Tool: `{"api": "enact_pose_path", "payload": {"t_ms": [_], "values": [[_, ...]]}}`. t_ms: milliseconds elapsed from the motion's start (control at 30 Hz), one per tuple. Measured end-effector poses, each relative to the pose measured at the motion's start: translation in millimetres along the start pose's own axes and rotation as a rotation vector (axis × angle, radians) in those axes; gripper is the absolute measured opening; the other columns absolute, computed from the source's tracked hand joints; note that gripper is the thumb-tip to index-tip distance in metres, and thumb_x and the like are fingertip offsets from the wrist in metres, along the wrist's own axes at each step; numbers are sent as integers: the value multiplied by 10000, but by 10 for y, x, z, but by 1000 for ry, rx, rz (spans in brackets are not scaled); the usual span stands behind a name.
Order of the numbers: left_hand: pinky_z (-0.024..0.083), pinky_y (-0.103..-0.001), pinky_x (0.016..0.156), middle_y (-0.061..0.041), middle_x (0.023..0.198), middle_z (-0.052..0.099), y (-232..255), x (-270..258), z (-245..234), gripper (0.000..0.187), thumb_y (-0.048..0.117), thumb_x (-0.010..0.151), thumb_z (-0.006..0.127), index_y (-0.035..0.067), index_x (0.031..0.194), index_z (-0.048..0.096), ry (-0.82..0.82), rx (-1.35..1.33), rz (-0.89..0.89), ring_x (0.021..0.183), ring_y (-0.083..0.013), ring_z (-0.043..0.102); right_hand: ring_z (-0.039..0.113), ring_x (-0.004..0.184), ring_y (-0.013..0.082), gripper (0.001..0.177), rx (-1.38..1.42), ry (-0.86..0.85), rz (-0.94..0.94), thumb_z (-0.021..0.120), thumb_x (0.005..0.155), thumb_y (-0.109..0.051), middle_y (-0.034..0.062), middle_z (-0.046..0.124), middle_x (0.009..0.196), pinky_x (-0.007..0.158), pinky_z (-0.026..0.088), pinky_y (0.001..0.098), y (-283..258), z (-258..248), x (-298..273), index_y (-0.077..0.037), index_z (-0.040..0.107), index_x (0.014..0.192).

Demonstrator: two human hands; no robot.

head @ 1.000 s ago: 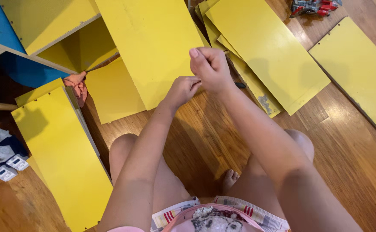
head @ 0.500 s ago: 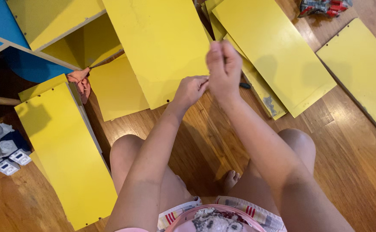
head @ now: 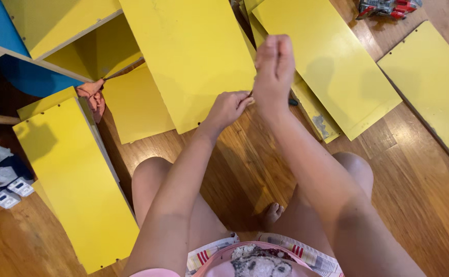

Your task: The person sits on the floor and assembles yellow wooden furniture panels using a screwdriver. They align the panels, insert screws, and tighten them to join the pieces together.

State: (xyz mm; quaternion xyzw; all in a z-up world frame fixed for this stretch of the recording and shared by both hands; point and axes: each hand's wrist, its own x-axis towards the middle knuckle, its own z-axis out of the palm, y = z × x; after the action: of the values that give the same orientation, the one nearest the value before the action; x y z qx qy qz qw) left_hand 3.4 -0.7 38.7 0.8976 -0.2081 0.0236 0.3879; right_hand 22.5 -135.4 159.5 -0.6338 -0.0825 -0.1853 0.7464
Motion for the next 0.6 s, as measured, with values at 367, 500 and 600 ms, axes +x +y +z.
{"api": "enact_pose_path", "payload": {"t_ms": [367, 500, 600], "values": [[29, -493, 1260, 29, 1681, 124, -124, -26, 28, 780, 553, 950, 544, 307, 1596, 185, -406, 657, -155, 1547, -204, 104, 443, 673, 100, 219, 27, -111, -112, 403, 1174, -183, 19, 487, 775, 619, 418, 263, 153, -31, -89, -64, 453, 997], [-1, -488, 1272, 54, 1711, 40, -64, -12, 18, 774, 543, 1010, 464, 350, 1635, 51, -436, 748, -185, 1572, -185, 51, 380, 576, 114, 254, 223, -142, -39, 411, 1151, -146, 21, 462, 687, 502, 363, 247, 138, -234, -154, -72, 424, 909], [-14, -477, 1272, 69, 1721, 40, -49, 10, 0, 785, 552, 981, 447, 364, 1629, 46, -454, 762, -196, 1578, -168, 39, 358, 503, 116, 322, 394, -245, 19, 432, 1161, -113, 42, 450, 625, 497, 352, 266, 155, -310, -171, -79, 393, 844]]}}
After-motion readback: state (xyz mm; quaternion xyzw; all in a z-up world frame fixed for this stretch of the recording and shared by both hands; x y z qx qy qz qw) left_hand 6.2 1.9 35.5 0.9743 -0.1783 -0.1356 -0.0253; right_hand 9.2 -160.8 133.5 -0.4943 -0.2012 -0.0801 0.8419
